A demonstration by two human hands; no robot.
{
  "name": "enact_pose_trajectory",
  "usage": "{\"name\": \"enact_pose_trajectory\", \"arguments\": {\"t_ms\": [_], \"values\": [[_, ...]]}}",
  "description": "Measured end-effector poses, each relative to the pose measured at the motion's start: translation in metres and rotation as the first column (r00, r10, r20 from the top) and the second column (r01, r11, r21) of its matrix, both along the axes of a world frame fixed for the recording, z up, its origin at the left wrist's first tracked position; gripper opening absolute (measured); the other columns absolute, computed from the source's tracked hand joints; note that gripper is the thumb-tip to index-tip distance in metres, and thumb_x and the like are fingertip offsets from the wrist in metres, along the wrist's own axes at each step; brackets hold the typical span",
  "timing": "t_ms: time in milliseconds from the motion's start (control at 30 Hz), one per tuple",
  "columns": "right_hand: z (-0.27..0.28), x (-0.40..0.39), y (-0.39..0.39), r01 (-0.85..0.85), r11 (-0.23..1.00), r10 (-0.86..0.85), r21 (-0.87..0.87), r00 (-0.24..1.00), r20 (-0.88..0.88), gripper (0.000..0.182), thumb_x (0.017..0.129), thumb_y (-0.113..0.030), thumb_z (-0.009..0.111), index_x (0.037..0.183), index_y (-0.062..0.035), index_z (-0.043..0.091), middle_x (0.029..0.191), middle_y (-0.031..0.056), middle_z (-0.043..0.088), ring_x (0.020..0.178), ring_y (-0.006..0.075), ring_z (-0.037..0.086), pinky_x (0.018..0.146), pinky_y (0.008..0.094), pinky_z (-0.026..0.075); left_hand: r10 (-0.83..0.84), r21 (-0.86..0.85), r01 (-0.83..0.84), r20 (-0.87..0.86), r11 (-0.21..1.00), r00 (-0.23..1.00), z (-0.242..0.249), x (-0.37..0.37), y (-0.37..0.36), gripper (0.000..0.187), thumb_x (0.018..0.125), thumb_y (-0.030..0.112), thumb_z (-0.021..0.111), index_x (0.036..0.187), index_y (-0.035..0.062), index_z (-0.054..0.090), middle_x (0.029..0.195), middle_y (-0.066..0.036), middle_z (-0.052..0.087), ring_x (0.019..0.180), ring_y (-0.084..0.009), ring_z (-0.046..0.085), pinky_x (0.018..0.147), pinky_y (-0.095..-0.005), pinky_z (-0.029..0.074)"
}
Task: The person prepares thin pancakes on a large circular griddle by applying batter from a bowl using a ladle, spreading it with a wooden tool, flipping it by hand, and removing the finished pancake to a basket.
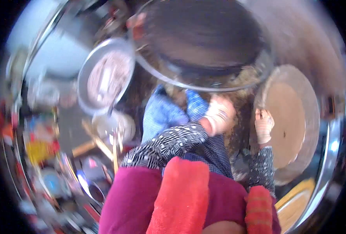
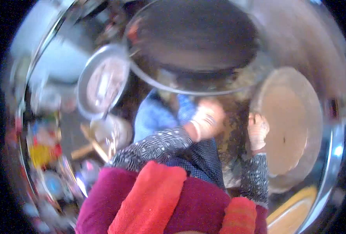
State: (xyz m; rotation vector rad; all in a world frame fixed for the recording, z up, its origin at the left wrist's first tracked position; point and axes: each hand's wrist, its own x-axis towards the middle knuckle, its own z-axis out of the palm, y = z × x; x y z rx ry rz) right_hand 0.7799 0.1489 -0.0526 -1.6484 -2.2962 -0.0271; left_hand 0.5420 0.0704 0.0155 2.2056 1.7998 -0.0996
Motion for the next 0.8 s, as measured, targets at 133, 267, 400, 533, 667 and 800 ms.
{"name": "enact_pose_trajectory", "arguments": {"t_ms": [133, 267, 400, 533, 667, 800], "values": [[0.046, -0.058, -0.024, -0.287, 0.953, 0.249, -0.093, 0.923, -0.294, 0.013, 0.091, -0.017, 0.064, 0.096, -0.0056, 0.067, 0.093, 0.0138, 0.068, 0.085, 0.0314, 0.066, 0.077, 0.0405, 0.053, -0.207, 0.213, 0.125, 0.426, 0.969, 0.881, 0.008, 0.01, -0.094, 0.038, 0.083, 0.046, 0.065, 0.09, 0.0088, 0.067, 0.087, -0.01, 0.064, 0.087, -0.0305, 0.063, 0.081, -0.0451, 0.046], [0.065, -0.152, -0.061, -0.561, 0.826, 0.492, -0.045, 0.759, -0.427, 0.015, 0.09, -0.016, 0.066, 0.1, -0.0045, 0.069, 0.096, 0.015, 0.072, 0.087, 0.0304, 0.069, 0.08, 0.0384, 0.055, 0.162, 0.157, -0.249, 0.423, 0.956, 0.891, 0.062, -0.101, -0.185, 0.034, 0.079, 0.039, 0.069, 0.081, 0.0056, 0.063, 0.08, -0.013, 0.061, 0.079, -0.0335, 0.062, 0.072, -0.046, 0.048], [0.084, -0.258, -0.13, -0.852, 0.516, 0.689, -0.086, 0.472, -0.549, 0.016, 0.092, -0.015, 0.066, 0.103, -0.0034, 0.07, 0.093, 0.0159, 0.071, 0.084, 0.0298, 0.07, 0.079, 0.0373, 0.055, 0.613, 0.205, -0.637, 0.171, 0.743, 0.771, 0.073, -0.17, -0.325, 0.032, 0.082, 0.036, 0.067, 0.092, 0.0056, 0.064, 0.09, -0.016, 0.063, 0.087, -0.0337, 0.063, 0.079, -0.0488, 0.049], [0.079, -0.354, -0.211, -0.952, 0.114, 0.758, -0.286, 0.269, -0.594, 0.027, 0.095, -0.026, 0.063, 0.115, -0.0094, 0.068, 0.102, 0.0177, 0.071, 0.095, 0.0342, 0.07, 0.081, 0.0409, 0.055, 0.953, -0.18, -0.943, -0.06, 0.281, 0.296, 0.061, -0.175, -0.431, 0.049, 0.092, 0.045, 0.06, 0.114, 0.0017, 0.06, 0.108, -0.025, 0.06, 0.102, -0.0397, 0.06, 0.089, -0.0504, 0.047], [0.016, -0.42, -0.292, -0.815, -0.207, 0.662, -0.541, 0.29, -0.691, 0.039, 0.095, -0.03, 0.063, 0.129, -0.0111, 0.061, 0.113, 0.0196, 0.069, 0.102, 0.0352, 0.068, 0.087, 0.0405, 0.054, 0.867, -0.166, -0.947, 0.468, 0.273, 0.168, 0.025, -0.141, -0.452, 0.069, 0.095, 0.054, 0.055, 0.129, -0.0056, 0.047, 0.127, -0.032, 0.047, 0.116, -0.0468, 0.054, 0.099, -0.0468, 0.046], [-0.004, -0.432, -0.306, -0.747, -0.094, 0.687, -0.659, 0.43, -0.586, 0.022, 0.092, -0.019, 0.061, 0.106, -0.006, 0.071, 0.095, 0.019, 0.071, 0.082, 0.0282, 0.07, 0.074, 0.0349, 0.055, 0.605, 0.03, -0.906, 0.735, 0.423, 0.307, 0.0, -0.129, -0.433, 0.055, 0.098, 0.041, 0.057, 0.13, -0.0038, 0.053, 0.122, -0.03, 0.054, 0.114, -0.0438, 0.056, 0.1, -0.0457, 0.045]]}}
